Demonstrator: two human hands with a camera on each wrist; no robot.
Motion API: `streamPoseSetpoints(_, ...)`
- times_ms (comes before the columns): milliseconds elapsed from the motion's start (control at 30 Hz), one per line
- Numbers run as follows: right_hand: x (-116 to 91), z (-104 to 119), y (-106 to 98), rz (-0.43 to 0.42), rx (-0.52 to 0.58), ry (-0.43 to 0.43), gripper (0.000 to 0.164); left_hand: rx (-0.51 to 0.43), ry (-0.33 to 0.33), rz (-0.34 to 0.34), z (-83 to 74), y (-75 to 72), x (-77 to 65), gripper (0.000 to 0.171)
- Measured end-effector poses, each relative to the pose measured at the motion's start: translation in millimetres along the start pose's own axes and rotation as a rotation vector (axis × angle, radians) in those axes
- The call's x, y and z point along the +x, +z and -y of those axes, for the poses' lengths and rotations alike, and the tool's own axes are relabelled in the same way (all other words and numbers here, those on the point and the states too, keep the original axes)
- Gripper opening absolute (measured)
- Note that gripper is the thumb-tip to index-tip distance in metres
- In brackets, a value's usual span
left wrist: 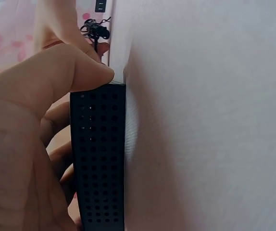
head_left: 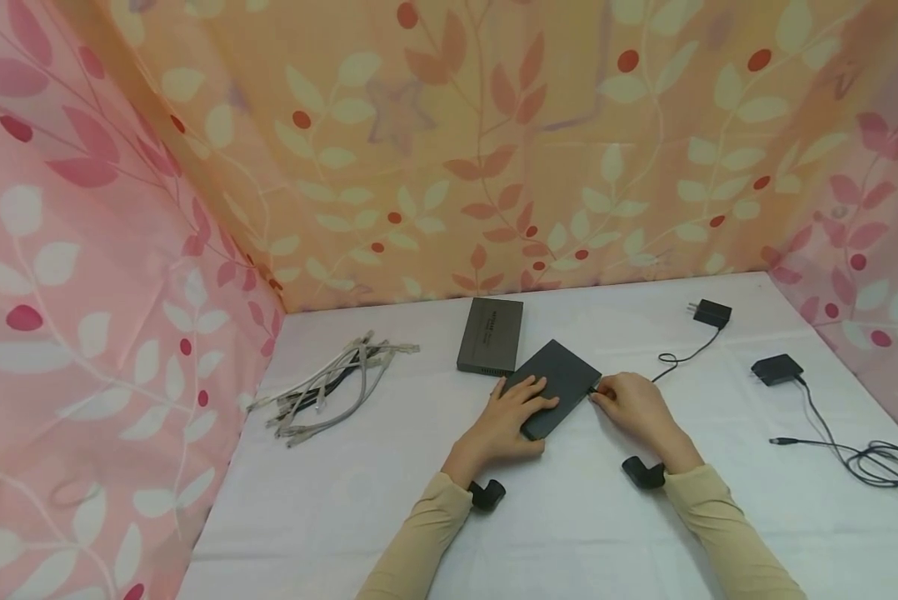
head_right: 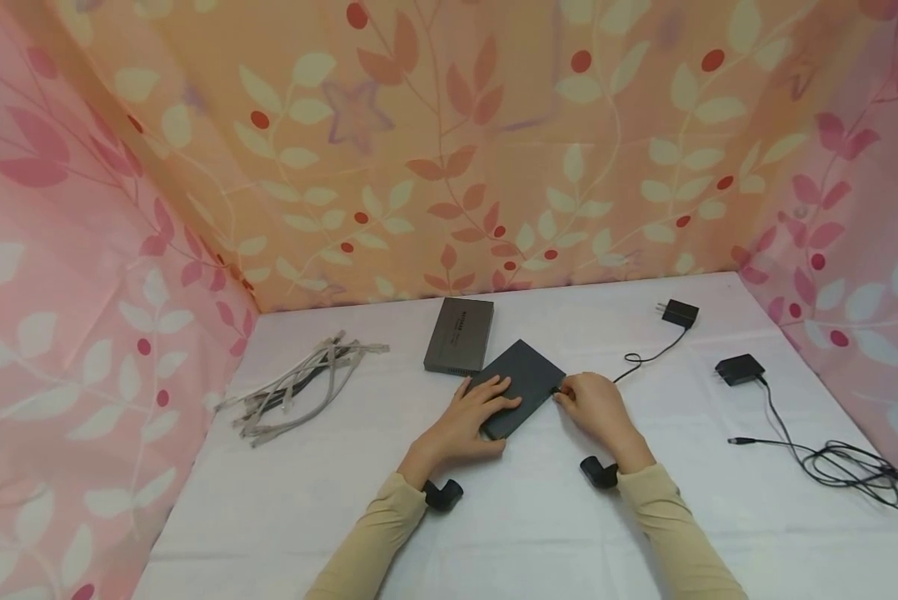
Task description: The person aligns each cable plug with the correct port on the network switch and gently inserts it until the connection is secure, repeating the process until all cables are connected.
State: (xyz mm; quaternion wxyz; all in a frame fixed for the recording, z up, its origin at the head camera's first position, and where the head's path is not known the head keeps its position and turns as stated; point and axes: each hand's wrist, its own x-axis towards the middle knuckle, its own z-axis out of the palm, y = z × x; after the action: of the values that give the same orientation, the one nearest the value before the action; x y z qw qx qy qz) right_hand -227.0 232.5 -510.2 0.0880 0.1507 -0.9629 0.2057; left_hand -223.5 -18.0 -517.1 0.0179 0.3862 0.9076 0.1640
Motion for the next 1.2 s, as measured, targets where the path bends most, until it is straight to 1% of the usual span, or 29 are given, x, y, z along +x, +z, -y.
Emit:
streamPoseSetpoints(167,0.1,4.2,-2.3,-0.027,-0.079,-0.029,0.011,-0.005,-0.010,0.013,-2.2,-1.4,1.0,0.065)
streamPoseSetpoints(367,1.7,3.6,-4.6,-0.027,-0.092,-0.024,0.013,-0.009,-0.010,0.008,-3.1,-3.6,0.8,0.065)
streamPoseSetpoints(533,-0.1,0.0,-4.7,-0.034,-0.103,-0.031,0.013,-0.001,-0.015,0.016,-4.1,-0.6,0.2,0.065)
streamPoseSetpoints(767,-1.1,2.5,-2.9,-0.083,-0.089,-0.071,0.010,-0.016,-0.032,0.013,-3.3,0.5,-1.5,0.065)
streamPoseSetpoints(933,-2.0,3.0,-0.8,-0.091,-0.074,-0.039,0.009,-0.029,-0.020,0.009,-1.2,2.3,-1.4,0.065)
streamPoseSetpoints(1200,-2.6,5.1,2.5,-0.075,-0.031,0.021,0.009,-0.080,0.002,0.032,4.9,2.9,-3.3,0.069)
